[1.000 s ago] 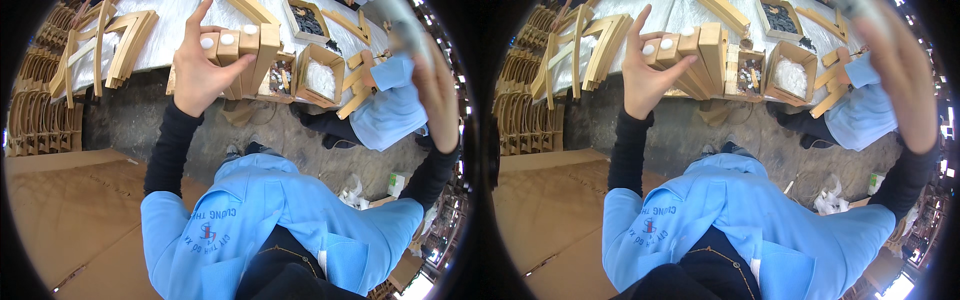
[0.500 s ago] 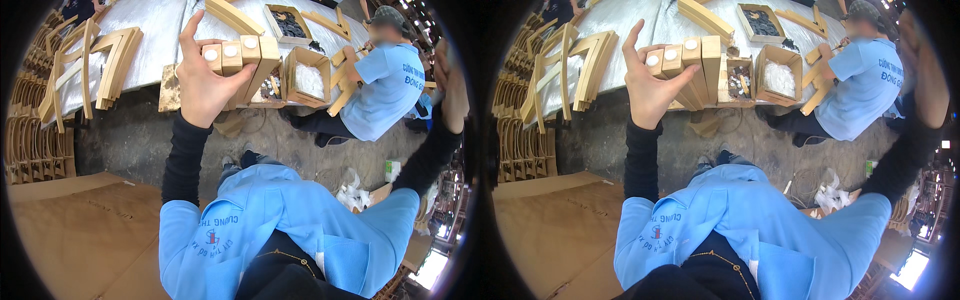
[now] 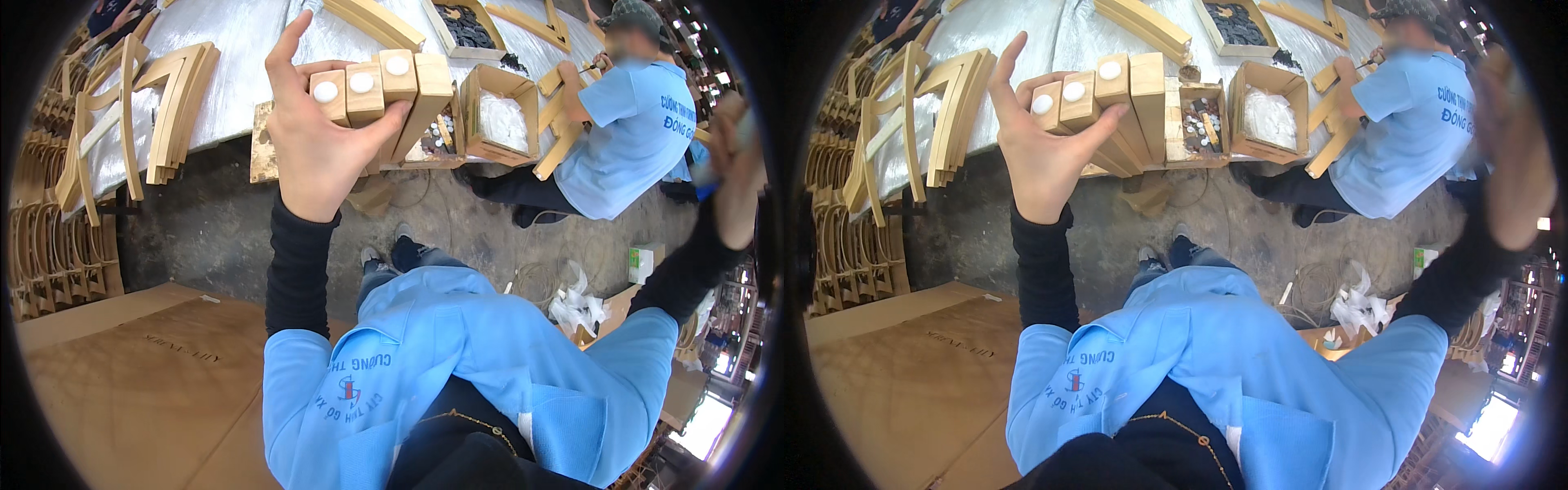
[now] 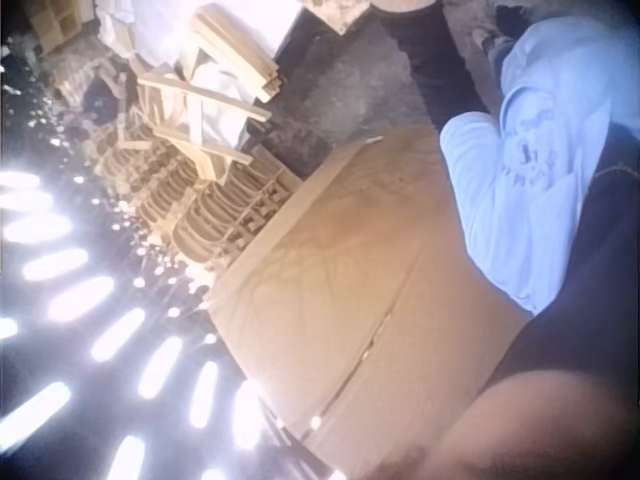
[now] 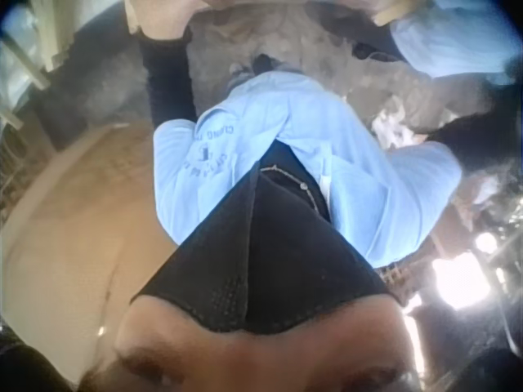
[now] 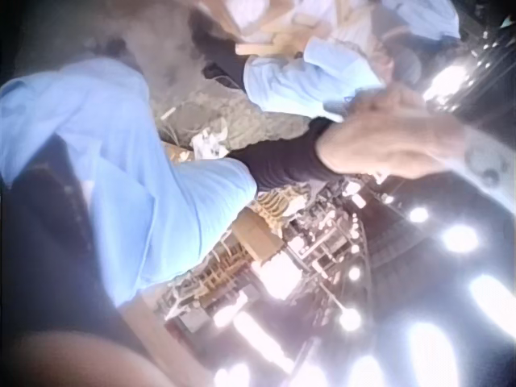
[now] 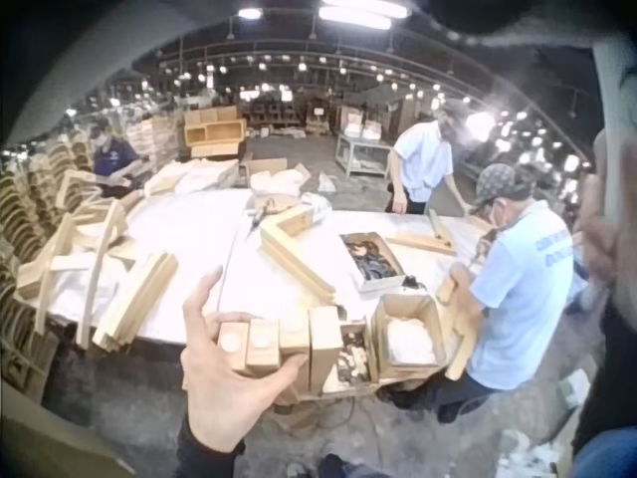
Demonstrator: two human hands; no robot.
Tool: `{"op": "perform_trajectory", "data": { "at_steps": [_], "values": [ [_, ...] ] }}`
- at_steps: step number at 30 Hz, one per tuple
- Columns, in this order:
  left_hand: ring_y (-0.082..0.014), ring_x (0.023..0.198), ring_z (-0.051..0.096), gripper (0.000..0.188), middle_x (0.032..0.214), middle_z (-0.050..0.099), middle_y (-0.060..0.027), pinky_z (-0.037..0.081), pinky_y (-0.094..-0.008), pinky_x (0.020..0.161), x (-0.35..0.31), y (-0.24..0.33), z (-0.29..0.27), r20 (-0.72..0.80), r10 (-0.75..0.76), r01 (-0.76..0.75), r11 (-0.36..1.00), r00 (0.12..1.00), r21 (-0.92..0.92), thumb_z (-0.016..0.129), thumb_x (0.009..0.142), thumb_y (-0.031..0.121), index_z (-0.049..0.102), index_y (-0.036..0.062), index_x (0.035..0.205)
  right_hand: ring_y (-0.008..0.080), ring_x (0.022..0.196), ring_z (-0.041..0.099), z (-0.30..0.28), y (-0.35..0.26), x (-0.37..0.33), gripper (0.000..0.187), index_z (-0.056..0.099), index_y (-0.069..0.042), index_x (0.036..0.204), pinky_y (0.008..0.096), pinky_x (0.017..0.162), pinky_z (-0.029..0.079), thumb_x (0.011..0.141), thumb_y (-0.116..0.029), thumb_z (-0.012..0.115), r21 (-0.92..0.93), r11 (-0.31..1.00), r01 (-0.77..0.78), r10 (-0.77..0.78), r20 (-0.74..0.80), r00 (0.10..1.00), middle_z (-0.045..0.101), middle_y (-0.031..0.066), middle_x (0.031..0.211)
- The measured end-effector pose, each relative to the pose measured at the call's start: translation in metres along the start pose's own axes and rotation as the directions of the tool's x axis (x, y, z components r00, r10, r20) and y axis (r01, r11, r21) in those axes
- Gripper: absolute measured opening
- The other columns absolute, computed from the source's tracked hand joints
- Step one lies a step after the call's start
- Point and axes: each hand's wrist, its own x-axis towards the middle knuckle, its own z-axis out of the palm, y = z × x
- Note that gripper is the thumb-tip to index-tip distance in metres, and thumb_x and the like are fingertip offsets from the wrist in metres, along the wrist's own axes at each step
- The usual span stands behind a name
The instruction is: The person assembles wooden chair frames by inserting white plastic dowels into pre-drilled holes on wooden legs and connecting them to seat frames. The person repeatedly picks up legs, inserts dowels, and joins them to frames on a workbench.
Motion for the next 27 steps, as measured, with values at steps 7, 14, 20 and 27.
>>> {"op": "perform_trajectory", "data": {
  "at_steps": [7,14,20,27],
  "values": [
    [-0.0245,0.102,0.067,0.104,0.106,0.065,-0.0119,0.056,-0.0386,0.088,0.002,0.007,0.002,-0.007,-0.021,0.022,0.993,1.0,0.119,0.091,0.064,0.016,0.031,0.0054,0.148,0.0329,0.061,0.065,-0.007,-0.045,0.01,0.034,0.06,-0.003,0.112,0.0355,0.055,0.05,0.094,-0.032,0.067,0.746,0.568,0.346,-0.172,-0.304,0.937,0.065,0.0181,0.077],
    [-0.0245,0.119,0.049,0.048,0.124,0.054,-0.0084,0.043,-0.0578,0.099,-0.058,0.036,0.118,-0.446,0.566,-0.649,0.759,0.694,-0.048,0.077,0.075,0.025,0.048,0.0172,0.112,0.0077,0.063,0.05,0.091,-0.062,-0.038,0.033,0.06,-0.002,0.103,0.0274,0.054,0.042,0.099,-0.034,0.063,0.986,0.013,-0.165,0.25,0.157,0.956,0.056,0.0045,0.067],
    [-0.0372,0.091,0.063,0.014,0.09,0.063,-0.0129,0.05,-0.0438,0.082,-0.072,-0.057,0.333,0.449,0.066,0.01,0.986,0.891,-0.164,0.061,0.084,0.001,0.067,0.0075,0.095,0.0059,0.056,0.045,0.168,-0.08,-0.081,0.029,0.058,-0.003,0.101,0.025,0.052,0.039,0.1,-0.032,0.06,0.876,-0.31,-0.37,0.326,0.463,0.824,0.049,0.0002,0.06],
    [-0.0362,0.084,0.07,0.009,0.092,0.069,-0.018,0.057,-0.0448,0.075,-0.095,-0.189,0.474,0.8,-0.109,-0.302,0.889,0.591,0.344,0.067,0.077,0.007,0.074,0.0086,0.083,0.0101,0.055,0.049,0.213,-0.066,-0.13,0.029,0.055,-0.001,0.1,0.0296,0.053,0.042,0.099,-0.029,0.061,0.797,-0.23,-0.558,0.312,0.604,0.733,0.052,0.0063,0.06]
  ]
}}
